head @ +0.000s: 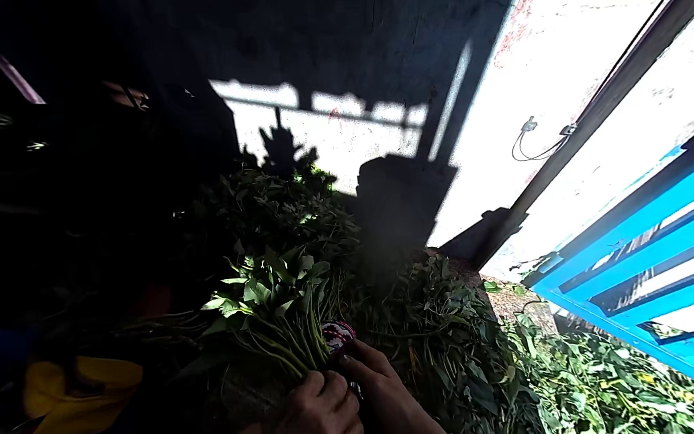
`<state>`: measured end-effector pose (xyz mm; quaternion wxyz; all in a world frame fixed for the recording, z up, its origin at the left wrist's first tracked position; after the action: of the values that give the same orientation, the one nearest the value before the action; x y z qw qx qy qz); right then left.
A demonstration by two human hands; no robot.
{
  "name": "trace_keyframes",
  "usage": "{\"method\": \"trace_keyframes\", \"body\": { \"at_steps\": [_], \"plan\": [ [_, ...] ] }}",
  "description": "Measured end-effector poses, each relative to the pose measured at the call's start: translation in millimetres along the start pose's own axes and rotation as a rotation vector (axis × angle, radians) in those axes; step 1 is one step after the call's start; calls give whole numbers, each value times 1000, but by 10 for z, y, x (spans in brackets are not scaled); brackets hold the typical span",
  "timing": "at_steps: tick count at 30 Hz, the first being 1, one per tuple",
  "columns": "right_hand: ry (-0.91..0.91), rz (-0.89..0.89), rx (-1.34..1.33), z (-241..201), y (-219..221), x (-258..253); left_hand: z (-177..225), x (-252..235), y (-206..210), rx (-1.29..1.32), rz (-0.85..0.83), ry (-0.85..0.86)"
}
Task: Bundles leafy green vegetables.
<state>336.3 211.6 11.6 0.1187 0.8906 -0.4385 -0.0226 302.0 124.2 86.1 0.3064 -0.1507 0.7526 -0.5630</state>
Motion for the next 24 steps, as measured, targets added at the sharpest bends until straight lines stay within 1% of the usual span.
{"method": "trace_keyframes", "body": {
  "at_steps": [4, 6, 7, 9, 11, 12, 13, 15, 18, 19, 21, 24],
  "plan": [
    [-13, -29, -7, 37, 26, 16, -42, 35, 94, -18, 87, 105],
    [-29, -10, 37, 56, 21, 27, -52, 62, 134, -11, 123, 146],
    [-55, 26, 82, 45, 5, 40, -53, 65, 140, -3, 128, 155],
    [-156, 173, 238, -39, -62, 114, -65, 66, 132, 19, 132, 122],
    [-234, 357, 455, -148, -125, 251, -108, 71, 120, 50, 141, 10],
    [-255, 421, 554, -213, -122, 329, -151, 72, 114, 76, 143, -79],
    [-260, 444, 629, -277, -94, 401, -214, 82, 113, 129, 138, -184],
    [-248, 403, 721, -341, -7, 502, -370, 125, 149, 267, 90, -412],
    [-218, 339, 853, -298, 70, 530, -619, 199, 319, 564, -82, -729],
    [-216, 351, 920, -291, 87, 518, -676, 209, 382, 657, -145, -797],
    [-211, 397, 1048, -292, 104, 497, -737, 209, 493, 813, -249, -881],
    [-245, 442, 1170, -331, 143, 509, -778, 209, 593, 923, -299, -938]
  ]
}}
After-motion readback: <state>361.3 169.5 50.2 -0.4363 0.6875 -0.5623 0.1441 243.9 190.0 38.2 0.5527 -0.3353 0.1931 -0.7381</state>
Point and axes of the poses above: each hand's wrist, its own x-axis away from the middle knuckle, its own y-axis out of the palm, z = x × y, the point moved 10 cm from there along -x, towards the middle knuckle, and after that the axes turned 6 degrees about x, right-handed, at the moved point
